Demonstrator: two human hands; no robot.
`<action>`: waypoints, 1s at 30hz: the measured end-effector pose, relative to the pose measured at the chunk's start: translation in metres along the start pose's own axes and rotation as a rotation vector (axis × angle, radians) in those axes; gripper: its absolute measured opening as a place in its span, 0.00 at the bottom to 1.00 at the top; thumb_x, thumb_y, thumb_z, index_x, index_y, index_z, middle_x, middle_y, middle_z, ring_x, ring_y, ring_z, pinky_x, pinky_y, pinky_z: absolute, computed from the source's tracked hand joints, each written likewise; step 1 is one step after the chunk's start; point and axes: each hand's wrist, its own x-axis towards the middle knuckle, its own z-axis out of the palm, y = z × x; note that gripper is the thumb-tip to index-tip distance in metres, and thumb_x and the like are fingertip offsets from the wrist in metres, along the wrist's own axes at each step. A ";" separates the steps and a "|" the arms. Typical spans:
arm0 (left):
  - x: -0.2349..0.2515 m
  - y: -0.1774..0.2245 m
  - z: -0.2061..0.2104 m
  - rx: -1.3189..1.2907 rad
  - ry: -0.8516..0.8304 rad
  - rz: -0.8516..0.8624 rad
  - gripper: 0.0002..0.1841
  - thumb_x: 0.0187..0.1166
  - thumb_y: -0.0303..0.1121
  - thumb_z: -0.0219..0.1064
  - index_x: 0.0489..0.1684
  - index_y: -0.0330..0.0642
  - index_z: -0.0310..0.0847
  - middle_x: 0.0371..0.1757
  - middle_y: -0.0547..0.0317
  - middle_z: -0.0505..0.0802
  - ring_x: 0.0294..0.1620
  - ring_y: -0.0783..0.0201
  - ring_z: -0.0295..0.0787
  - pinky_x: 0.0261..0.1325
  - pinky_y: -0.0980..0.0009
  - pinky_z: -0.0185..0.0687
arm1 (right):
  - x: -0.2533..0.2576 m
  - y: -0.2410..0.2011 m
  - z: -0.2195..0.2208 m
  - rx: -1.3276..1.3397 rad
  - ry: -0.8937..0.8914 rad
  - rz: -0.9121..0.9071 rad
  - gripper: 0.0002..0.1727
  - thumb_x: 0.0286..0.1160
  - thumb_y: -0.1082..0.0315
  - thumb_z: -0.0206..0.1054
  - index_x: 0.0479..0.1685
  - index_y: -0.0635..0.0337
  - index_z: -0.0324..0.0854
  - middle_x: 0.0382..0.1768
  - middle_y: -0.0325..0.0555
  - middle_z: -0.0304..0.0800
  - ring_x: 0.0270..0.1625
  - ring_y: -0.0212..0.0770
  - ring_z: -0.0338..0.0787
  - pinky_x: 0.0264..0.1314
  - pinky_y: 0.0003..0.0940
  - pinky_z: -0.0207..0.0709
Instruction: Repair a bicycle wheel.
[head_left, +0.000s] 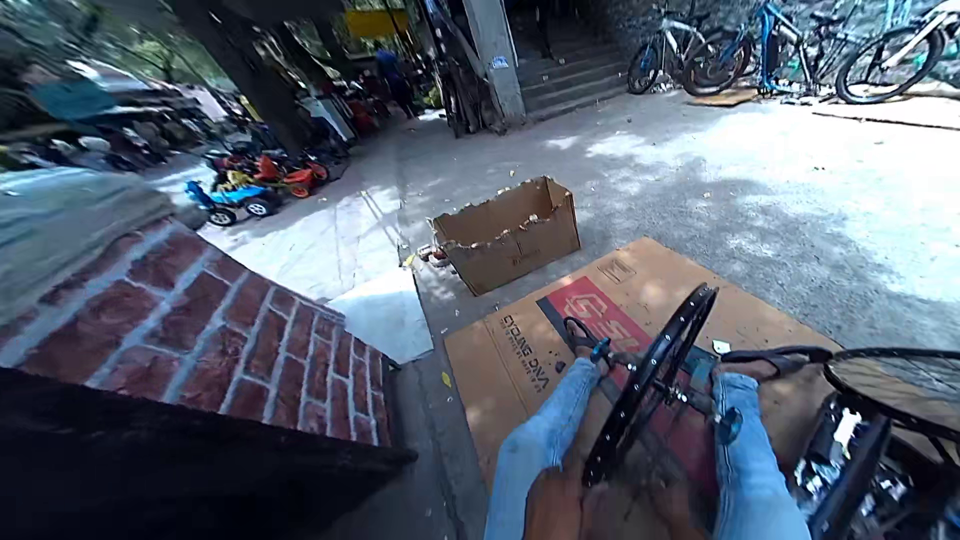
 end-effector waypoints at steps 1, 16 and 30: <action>-0.002 -0.008 0.009 0.018 -0.046 -0.016 0.32 0.83 0.59 0.60 0.69 0.37 0.83 0.50 0.43 0.95 0.57 0.41 0.92 0.68 0.43 0.81 | 0.003 0.007 0.004 -0.020 -0.043 0.049 0.25 0.74 0.61 0.73 0.70 0.62 0.83 0.63 0.64 0.88 0.64 0.61 0.89 0.69 0.63 0.79; 0.001 -0.010 0.026 -0.097 0.341 0.209 0.29 0.84 0.57 0.58 0.63 0.41 0.87 0.48 0.59 0.97 0.53 0.59 0.95 0.60 0.55 0.89 | 0.018 0.020 0.015 0.077 -0.034 0.225 0.35 0.70 0.63 0.76 0.81 0.57 0.72 0.64 0.64 0.87 0.65 0.63 0.88 0.66 0.66 0.79; 0.000 -0.005 0.020 -0.227 0.405 0.245 0.30 0.83 0.56 0.61 0.66 0.35 0.85 0.56 0.52 0.95 0.61 0.59 0.92 0.76 0.51 0.80 | 0.020 0.016 0.018 0.098 -0.082 0.253 0.28 0.72 0.61 0.76 0.72 0.57 0.80 0.61 0.60 0.89 0.64 0.60 0.88 0.66 0.65 0.79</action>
